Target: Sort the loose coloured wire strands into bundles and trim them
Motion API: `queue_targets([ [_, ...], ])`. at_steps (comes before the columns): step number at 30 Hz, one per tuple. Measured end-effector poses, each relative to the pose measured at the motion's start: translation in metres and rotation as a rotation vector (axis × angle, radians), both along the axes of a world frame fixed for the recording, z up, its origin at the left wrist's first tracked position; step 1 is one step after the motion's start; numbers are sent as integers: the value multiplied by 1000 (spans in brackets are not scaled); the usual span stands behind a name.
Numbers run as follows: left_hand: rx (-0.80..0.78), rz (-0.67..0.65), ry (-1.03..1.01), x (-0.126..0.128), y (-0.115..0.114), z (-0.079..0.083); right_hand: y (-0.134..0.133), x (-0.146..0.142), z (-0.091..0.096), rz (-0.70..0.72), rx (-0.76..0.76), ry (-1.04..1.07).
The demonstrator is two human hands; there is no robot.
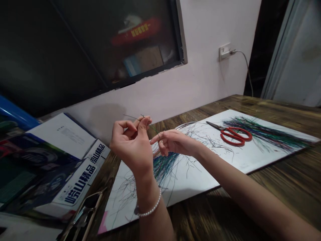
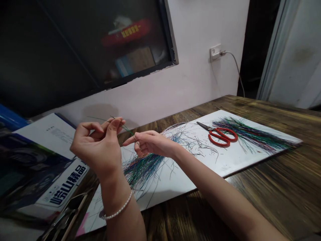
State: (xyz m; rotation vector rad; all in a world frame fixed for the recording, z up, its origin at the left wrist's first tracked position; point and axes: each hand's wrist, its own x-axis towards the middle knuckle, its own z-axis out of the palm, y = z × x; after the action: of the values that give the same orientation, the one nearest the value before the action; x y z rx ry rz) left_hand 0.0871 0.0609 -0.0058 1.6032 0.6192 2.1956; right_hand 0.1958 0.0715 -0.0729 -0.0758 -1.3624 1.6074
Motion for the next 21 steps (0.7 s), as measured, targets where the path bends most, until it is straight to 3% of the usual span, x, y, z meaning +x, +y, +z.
queue_targets([
  [7,26,9,-18,1,-5,3,-2,2,-1,-9,37,-79],
  [11,51,26,-17,0,-7,4,-2,1,-2,-142,66,-244],
  [21,143,75,-62,-1,-17,9,11,-11,-15,-485,319,-575],
])
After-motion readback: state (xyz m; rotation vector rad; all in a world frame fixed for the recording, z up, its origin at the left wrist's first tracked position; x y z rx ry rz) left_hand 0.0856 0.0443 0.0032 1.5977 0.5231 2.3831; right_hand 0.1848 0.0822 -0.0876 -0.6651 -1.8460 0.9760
